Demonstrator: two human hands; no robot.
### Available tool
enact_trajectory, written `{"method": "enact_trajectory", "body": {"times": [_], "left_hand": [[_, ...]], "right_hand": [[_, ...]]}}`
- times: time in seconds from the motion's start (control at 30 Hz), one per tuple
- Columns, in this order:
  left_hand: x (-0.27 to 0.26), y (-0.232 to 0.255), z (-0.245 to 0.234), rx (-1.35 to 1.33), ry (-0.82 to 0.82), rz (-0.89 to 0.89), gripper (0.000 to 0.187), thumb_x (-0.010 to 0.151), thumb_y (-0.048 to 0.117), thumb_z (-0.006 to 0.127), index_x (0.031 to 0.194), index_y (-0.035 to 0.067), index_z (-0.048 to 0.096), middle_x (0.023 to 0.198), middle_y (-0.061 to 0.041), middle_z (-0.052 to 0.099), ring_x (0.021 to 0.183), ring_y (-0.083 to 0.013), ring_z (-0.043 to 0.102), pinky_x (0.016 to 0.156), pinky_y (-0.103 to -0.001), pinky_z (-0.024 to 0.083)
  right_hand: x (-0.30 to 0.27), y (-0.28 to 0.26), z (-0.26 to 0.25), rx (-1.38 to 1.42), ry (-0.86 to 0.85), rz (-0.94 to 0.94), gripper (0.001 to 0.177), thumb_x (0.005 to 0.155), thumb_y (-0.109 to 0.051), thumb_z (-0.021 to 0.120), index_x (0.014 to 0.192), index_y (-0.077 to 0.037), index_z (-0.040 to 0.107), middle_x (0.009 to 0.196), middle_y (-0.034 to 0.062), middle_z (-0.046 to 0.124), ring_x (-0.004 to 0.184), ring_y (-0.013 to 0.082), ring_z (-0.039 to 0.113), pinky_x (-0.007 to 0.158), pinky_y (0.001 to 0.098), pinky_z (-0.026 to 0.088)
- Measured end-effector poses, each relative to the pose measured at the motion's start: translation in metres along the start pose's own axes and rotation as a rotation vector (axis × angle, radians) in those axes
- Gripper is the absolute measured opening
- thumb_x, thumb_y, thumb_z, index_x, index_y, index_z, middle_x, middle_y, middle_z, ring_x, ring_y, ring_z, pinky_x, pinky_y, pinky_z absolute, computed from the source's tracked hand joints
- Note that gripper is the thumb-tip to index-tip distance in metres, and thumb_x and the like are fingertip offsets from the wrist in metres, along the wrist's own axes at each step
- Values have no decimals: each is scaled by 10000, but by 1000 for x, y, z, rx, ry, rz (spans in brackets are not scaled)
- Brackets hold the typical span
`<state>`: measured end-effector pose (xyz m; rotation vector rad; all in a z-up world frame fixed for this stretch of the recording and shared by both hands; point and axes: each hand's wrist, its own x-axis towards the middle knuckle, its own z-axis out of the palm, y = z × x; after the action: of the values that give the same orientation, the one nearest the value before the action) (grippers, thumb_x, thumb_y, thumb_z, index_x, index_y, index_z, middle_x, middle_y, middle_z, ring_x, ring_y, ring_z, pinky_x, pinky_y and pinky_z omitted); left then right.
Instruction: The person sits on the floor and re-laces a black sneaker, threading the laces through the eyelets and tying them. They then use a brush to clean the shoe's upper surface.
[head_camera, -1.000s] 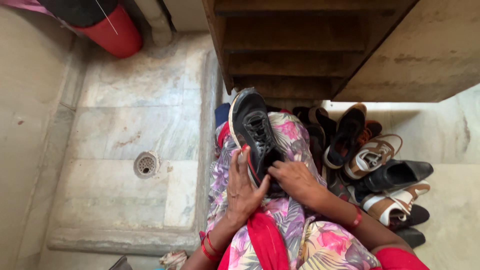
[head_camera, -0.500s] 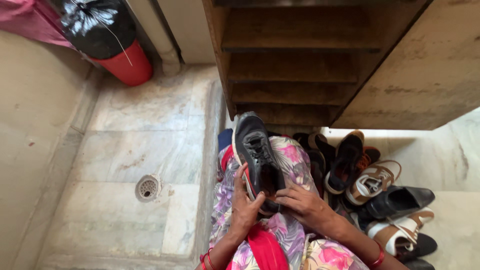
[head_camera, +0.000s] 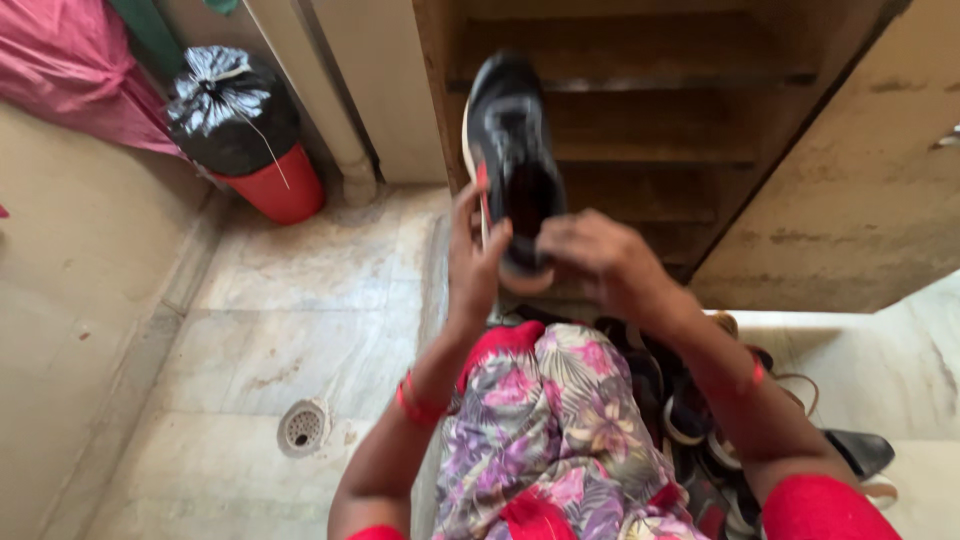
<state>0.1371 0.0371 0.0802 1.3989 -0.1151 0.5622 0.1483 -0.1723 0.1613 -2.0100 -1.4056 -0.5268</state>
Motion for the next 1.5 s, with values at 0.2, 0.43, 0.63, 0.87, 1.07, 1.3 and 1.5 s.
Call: {"method": "enact_trajectory", "body": {"times": [0.2,0.43,0.63,0.87,1.07,1.3,1.5], "left_hand": [[151,-44,3,-154,-23,104,423,1059,93,549,1477,30,560,1328,-84,640,1166,-158,589,1060,-303,465],[171,-53,16,322,162,22,613,961,162,653,1531,92,439,1443,-144,594,1339,-239,581,1118,-335,454],[203,-74,28,720,197,480,678,968,77,679,1565,45,358,1605,-237,406,1503,-392,385,1227,-439,344],[258,-124,18,984,208,361,744,923,60,630,1589,63,299,1588,-229,409,1206,-418,620,997,-468,526],[284,-145,13,1088,233,426,719,938,56,576,1595,80,286,1544,-237,465,994,-399,720,815,-474,595],[246,-132,3,966,154,460,784,920,-6,554,1643,69,262,1543,-194,473,1324,-407,561,1109,-448,479],[163,-110,41,683,66,435,625,1024,11,542,1613,96,353,1665,-183,361,1523,-368,398,1234,-420,380]], "right_hand": [[96,91,4,-97,83,-1,390,798,42,770,1173,6,670,1172,168,674,1078,386,659,905,434,552],[164,197,43,-179,66,47,401,867,65,694,1260,10,636,1186,198,670,1076,393,663,919,427,546],[215,248,72,-5,14,480,478,1035,-74,586,1504,-73,490,1357,192,627,1211,389,629,1001,436,518],[226,251,86,-196,139,269,622,860,-91,743,1420,8,489,1383,292,545,1233,498,526,1029,502,450],[245,259,97,-310,-16,547,461,987,-95,676,1411,-38,503,1389,287,560,1273,491,527,1039,538,462],[205,261,114,-216,309,304,786,876,9,652,1577,-45,302,1485,313,454,1276,497,484,1042,509,439],[122,209,126,216,376,518,636,1018,0,533,1611,-165,373,1505,170,553,1287,329,648,1085,374,542]]}}
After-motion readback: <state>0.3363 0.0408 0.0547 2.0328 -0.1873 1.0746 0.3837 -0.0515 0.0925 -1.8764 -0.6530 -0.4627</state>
